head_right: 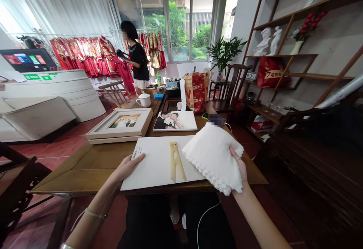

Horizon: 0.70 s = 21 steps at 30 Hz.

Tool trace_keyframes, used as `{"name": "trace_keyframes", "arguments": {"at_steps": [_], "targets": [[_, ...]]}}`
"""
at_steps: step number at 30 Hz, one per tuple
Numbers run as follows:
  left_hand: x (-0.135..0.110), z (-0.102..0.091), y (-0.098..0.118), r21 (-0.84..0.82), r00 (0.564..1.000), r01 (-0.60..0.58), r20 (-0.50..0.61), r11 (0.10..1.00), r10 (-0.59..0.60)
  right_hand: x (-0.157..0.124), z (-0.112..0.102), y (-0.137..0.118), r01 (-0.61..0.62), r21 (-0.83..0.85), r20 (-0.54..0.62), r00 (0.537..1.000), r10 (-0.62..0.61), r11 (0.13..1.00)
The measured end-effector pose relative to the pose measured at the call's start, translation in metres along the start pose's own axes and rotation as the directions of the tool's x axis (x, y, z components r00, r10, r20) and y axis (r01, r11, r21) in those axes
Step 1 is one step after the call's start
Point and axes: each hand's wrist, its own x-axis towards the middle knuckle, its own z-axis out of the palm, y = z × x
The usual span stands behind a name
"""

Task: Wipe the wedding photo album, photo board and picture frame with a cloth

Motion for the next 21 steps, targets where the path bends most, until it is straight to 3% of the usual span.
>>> {"name": "trace_keyframes", "arguments": {"at_steps": [2, 6, 12, 16, 21], "targets": [[0.006, 0.003, 0.003, 0.078, 1.0, -0.018, 0.002, 0.997, 0.018, 0.001, 0.002, 0.001, -0.047, 0.069, -0.009, 0.999, 0.048, 0.997], [0.014, 0.005, 0.008, 0.287, 0.988, -0.083, -0.102, 0.954, 0.117, 0.003, 0.005, -0.002, -0.029, 0.101, -0.019, 0.999, 0.031, 0.995], [0.017, 0.002, 0.004, 0.67, 0.941, -0.229, -0.035, 0.706, 0.337, 0.002, 0.013, -0.002, -0.064, 0.174, -0.093, 0.992, 0.081, 0.983], [0.017, 0.002, 0.002, 0.782, 0.928, -0.229, -0.004, 0.58, 0.372, 0.006, 0.019, -0.004, -0.112, 0.173, -0.093, 0.987, 0.13, 0.979], [0.02, 0.001, 0.002, 0.83, 0.924, -0.227, 0.017, 0.51, 0.383, 0.012, 0.022, -0.002, -0.097, 0.162, -0.103, 0.988, 0.114, 0.982]]}}
